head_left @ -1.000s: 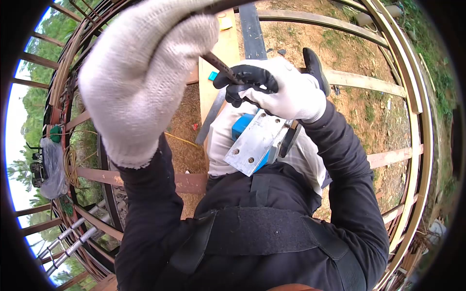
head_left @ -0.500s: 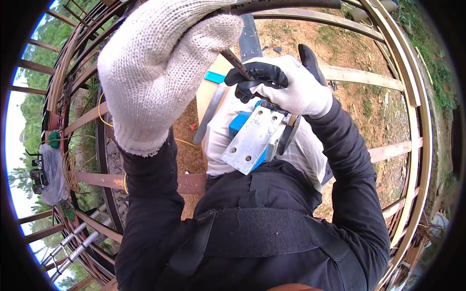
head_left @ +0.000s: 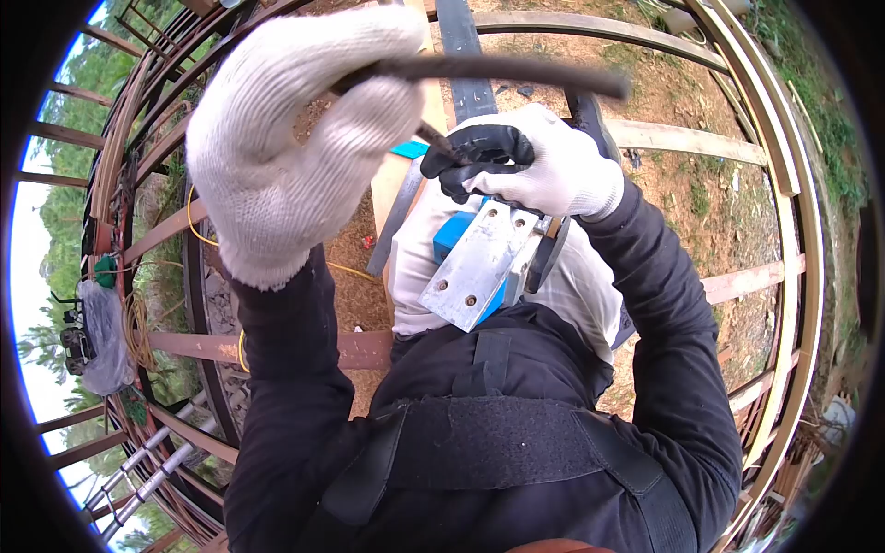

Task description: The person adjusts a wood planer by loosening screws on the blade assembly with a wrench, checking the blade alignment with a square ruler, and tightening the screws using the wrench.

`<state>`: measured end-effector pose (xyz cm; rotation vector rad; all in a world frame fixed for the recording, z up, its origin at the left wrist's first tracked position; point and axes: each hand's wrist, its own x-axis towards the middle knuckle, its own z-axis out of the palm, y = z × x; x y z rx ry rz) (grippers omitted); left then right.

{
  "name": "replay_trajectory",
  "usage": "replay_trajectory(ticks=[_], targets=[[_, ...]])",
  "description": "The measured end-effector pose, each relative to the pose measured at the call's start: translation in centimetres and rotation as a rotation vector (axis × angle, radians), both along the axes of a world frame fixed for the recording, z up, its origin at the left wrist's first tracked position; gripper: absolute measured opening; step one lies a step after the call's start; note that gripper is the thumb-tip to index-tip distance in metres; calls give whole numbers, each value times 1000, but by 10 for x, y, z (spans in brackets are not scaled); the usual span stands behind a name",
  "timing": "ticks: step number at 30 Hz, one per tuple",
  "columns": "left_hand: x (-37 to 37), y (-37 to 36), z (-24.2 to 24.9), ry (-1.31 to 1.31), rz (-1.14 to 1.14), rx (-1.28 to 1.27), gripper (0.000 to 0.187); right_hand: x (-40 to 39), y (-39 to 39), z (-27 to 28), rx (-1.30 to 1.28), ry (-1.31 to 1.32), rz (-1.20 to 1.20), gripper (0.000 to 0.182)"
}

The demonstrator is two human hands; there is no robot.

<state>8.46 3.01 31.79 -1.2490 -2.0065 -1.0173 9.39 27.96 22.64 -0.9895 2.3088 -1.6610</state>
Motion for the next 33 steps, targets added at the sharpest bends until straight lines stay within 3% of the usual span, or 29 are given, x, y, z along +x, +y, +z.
replay_trajectory(ticks=[3, 7, 9, 10, 11, 13, 16, 19, 22, 26, 27, 29, 30, 31, 33], targets=[[-15, -13, -21, 57, -105, -4, 36, -1, -3, -1, 177, 33, -66, 40], [-19, -3, -30, 155, -98, 170, 34, -11, -9, -24, 201, 53, -75, 41], [-8, 6, -26, -110, 12, 122, 43, -10, -9, -18, 177, 108, -70, 40], [-5, 11, -22, -233, -65, 167, 41, -1, -8, 1, 184, 31, -70, 40], [-18, 12, -16, -4, -64, 127, 28, 4, -5, 20, 201, -25, -82, 39], [-28, 17, -26, 379, 122, 103, 30, 10, -9, 2, 57, 67, -92, 42], [-31, 13, -31, 355, 112, 117, 40, 10, -21, -33, -66, 271, -196, 48], [-17, 21, -23, 208, 267, 60, 44, 12, -16, -11, 27, 60, -125, 50], [-8, 22, -13, 225, 295, -27, 40, 8, -13, 2, -164, 295, -189, 55], [5, 23, -9, 217, 317, -98, 44, 3, -16, 34, -632, 315, 39, 80], [5, 23, -7, 224, 319, -97, 44, 7, -23, 42, -699, 405, -3, 68], [5, 24, -2, 190, 286, -112, 41, 19, -20, 71, -502, 496, -18, 50], [8, 25, 2, 164, 288, -106, 37, 25, -23, 90, -550, 478, 90, 37], [2, 24, 2, 59, 202, -101, 38, 25, -26, 87, -596, 400, 184, 36], [14, 28, 9, 101, 264, -98, 29, 21, -21, 87, -606, 445, 263, 41]])
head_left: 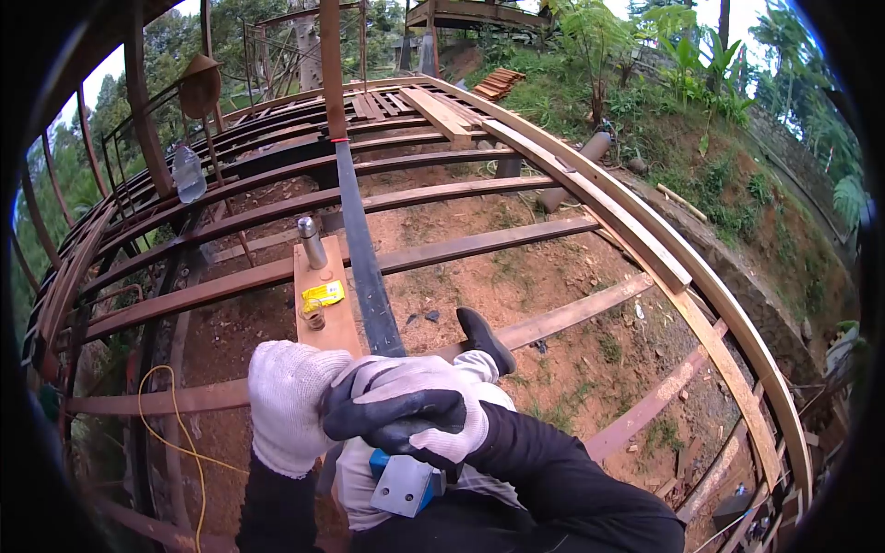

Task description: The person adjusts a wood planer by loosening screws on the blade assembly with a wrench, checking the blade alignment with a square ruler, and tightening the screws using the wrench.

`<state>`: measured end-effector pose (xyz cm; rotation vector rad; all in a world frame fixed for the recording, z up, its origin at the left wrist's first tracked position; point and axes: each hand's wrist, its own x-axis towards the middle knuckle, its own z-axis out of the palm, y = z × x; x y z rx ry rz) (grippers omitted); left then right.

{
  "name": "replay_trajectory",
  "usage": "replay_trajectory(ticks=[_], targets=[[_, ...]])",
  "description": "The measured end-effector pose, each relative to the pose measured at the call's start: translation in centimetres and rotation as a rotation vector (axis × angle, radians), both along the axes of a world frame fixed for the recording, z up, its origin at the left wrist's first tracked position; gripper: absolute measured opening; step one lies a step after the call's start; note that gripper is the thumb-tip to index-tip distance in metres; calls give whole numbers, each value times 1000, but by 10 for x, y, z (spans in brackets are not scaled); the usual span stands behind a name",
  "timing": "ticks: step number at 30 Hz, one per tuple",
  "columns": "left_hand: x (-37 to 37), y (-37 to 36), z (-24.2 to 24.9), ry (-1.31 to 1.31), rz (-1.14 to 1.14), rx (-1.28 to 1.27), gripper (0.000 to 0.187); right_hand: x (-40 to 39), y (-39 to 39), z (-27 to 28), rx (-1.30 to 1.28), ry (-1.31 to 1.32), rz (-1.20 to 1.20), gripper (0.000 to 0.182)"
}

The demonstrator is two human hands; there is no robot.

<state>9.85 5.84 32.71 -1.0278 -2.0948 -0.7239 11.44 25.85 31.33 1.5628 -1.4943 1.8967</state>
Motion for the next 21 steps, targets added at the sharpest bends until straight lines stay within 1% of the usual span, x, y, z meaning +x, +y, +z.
replay_trajectory(ticks=[1, 3, 4, 6, 9, 10, 12, 13, 16, 20, 21], targets=[[-2, 0, 2, 0, 7, 1, 29, 1, 0, 2, 1, 0, 7, 41], [-6, 0, 4, 72, -1, 30, 24, 7, 0, 5, -12, -130, -24, 47], [-8, -3, 2, 71, 1, 28, 24, 5, 1, 2, -14, -131, -22, 47], [-14, -13, -1, 27, 0, -65, 36, 0, 4, -5, -16, -112, 68, 49], [-11, -10, -1, -22, -14, -70, 41, -1, 4, -10, -91, -142, 175, 50], [-10, -9, -2, -20, -9, -79, 41, -2, 0, -17, -171, -157, 189, 49], [-9, -6, -6, 17, 41, -43, 48, -10, -1, -25, -159, -158, 230, 51], [-10, -4, -6, 27, 58, -44, 53, -14, -4, -27, -209, -132, 250, 54], [-15, -2, -8, 46, 74, -50, 52, -20, -9, -35, -287, -126, 247, 61], [-17, 1, -9, 12, 117, -75, 53, -35, -16, -42, -326, -51, 290, 62], [-18, 1, -9, 0, 108, -69, 49, -36, -17, -39, -360, -27, 296, 62]])
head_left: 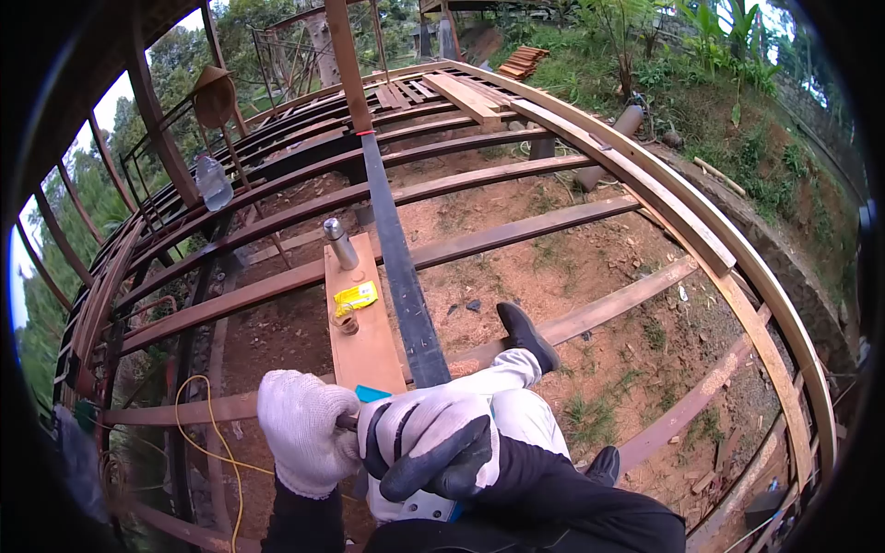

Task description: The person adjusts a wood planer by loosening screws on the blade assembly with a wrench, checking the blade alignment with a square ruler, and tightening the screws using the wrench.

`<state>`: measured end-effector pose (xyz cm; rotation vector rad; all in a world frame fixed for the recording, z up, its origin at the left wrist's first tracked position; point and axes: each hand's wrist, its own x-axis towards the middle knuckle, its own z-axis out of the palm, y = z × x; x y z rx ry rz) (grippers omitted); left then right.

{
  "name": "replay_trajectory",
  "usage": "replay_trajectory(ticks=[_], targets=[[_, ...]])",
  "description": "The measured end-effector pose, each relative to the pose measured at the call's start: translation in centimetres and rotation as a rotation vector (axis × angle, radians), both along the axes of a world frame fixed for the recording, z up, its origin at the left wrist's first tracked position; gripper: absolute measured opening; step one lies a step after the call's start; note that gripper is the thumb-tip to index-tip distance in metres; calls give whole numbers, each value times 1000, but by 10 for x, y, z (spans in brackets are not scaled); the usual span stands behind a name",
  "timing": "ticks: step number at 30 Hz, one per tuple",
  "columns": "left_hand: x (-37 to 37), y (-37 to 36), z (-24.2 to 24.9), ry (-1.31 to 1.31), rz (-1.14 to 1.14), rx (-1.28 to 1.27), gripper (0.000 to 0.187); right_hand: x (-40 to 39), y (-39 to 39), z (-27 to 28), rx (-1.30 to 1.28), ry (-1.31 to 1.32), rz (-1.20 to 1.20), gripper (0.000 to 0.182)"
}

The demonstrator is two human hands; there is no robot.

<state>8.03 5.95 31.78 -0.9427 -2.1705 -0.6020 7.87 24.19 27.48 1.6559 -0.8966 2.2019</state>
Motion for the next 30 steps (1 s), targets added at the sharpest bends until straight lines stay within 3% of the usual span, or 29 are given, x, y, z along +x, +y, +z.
replay_trajectory(ticks=[2, 4, 6, 11, 16, 20, 26, 30], targets=[[0, 2, 3, -17, -3, -4, 46, -3, -4, -2, -36, -3, 20, 59], [3, 5, 7, -82, -15, 4, 28, -3, -8, -8, -15, -65, -43, 57], [3, 6, 2, -108, -28, 29, 28, -3, -10, -12, 22, -127, -114, 55], [4, 8, 1, -101, 8, -24, 29, -1, -6, -12, -42, -87, 32, 48], [5, 13, 1, -71, 16, 4, 26, 6, -15, -24, -125, -321, 11, 41], [15, 23, 3, -22, 182, -24, 27, 11, -19, -11, -309, -546, 203, 43], [24, 25, 11, -46, 284, -2, 20, 0, -33, 12, -419, -497, 265, 47], [26, 28, 22, -131, 288, 16, 14, -10, -28, 15, -360, -519, 251, 50]])
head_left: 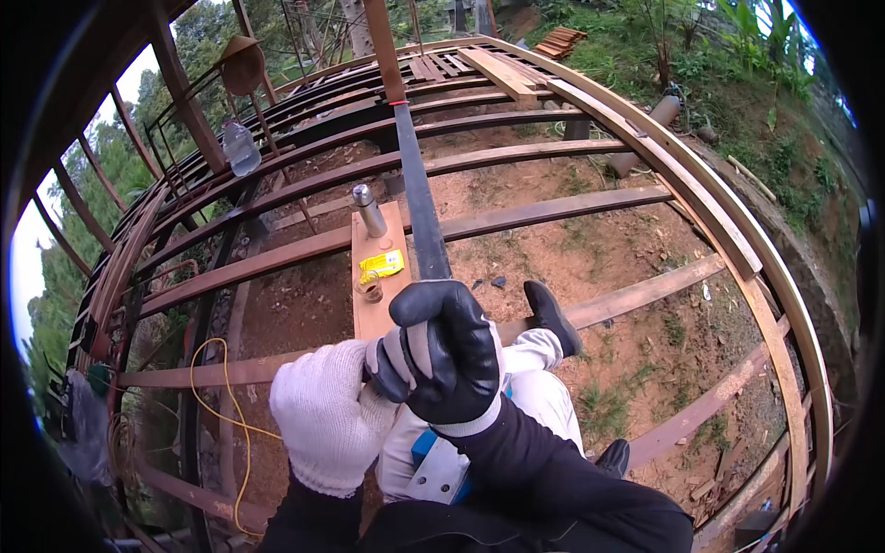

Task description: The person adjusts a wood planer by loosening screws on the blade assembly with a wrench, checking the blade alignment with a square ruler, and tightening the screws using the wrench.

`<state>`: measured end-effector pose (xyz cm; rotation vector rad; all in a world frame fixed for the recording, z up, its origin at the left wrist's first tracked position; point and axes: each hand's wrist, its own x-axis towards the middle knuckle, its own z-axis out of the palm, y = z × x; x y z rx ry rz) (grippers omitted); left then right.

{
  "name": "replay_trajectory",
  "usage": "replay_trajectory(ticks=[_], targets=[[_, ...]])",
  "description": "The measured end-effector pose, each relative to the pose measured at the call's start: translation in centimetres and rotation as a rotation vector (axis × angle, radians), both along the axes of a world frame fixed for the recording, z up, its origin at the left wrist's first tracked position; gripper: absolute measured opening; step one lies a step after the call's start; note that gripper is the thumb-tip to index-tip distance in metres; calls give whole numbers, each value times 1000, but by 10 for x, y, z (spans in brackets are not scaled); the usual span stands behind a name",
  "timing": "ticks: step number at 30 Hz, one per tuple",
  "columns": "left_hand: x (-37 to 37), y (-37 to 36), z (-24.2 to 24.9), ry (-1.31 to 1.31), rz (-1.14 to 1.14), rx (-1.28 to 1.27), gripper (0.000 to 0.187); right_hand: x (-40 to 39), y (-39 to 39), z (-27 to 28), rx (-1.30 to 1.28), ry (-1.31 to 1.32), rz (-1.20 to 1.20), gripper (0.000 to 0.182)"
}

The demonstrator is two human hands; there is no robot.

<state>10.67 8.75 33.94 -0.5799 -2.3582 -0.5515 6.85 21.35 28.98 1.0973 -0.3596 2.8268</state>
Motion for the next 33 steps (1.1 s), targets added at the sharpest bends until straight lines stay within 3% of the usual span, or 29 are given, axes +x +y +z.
replay_trajectory(ticks=[1, 9, 12, 13, 15, 17, 20, 21, 23, 24, 27, 29, 32, 33], targets=[[3, -1, 4, -49, -32, 12, 18, 0, 0, 0, 29, 27, -63, 52], [21, -6, 8, -147, -31, 25, 33, -18, 3, 5, -69, 79, 232, 51], [28, -2, 14, -134, -17, -10, 42, -10, 6, 17, -3, -76, 180, 52], [24, -13, 14, -201, -141, 72, 42, -10, 6, 17, 35, -145, 154, 52], [17, -32, 13, -199, -250, 68, 47, -30, 9, 8, 20, 132, 311, 46], [14, -49, 27, -467, -339, 131, 55, -32, 18, 8, 51, 63, 406, 53], [-4, -59, 53, -864, -402, 124, 61, -25, 18, 9, 99, -53, 253, 62], [-17, -65, 47, -915, -506, 210, 62, -29, 24, 5, 198, -52, 134, 59], [-32, -61, 47, -1017, -480, 239, 61, -29, 33, 7, 371, -49, -56, 49], [-36, -55, 47, -1033, -446, 245, 58, -26, 48, 14, 504, -18, -87, 46], [-53, -47, 35, -968, -541, 149, 37, -38, 48, 4, 551, -24, -287, 41], [-53, -44, 34, -979, -542, 153, 35, -36, 53, 1, 507, 34, -281, 44], [-44, -43, 37, -993, -501, 175, 32, -11, 60, -18, 707, -157, -420, 45], [-40, -44, 37, -999, -484, 183, 32, -8, 68, -40, 856, -158, -607, 40]])
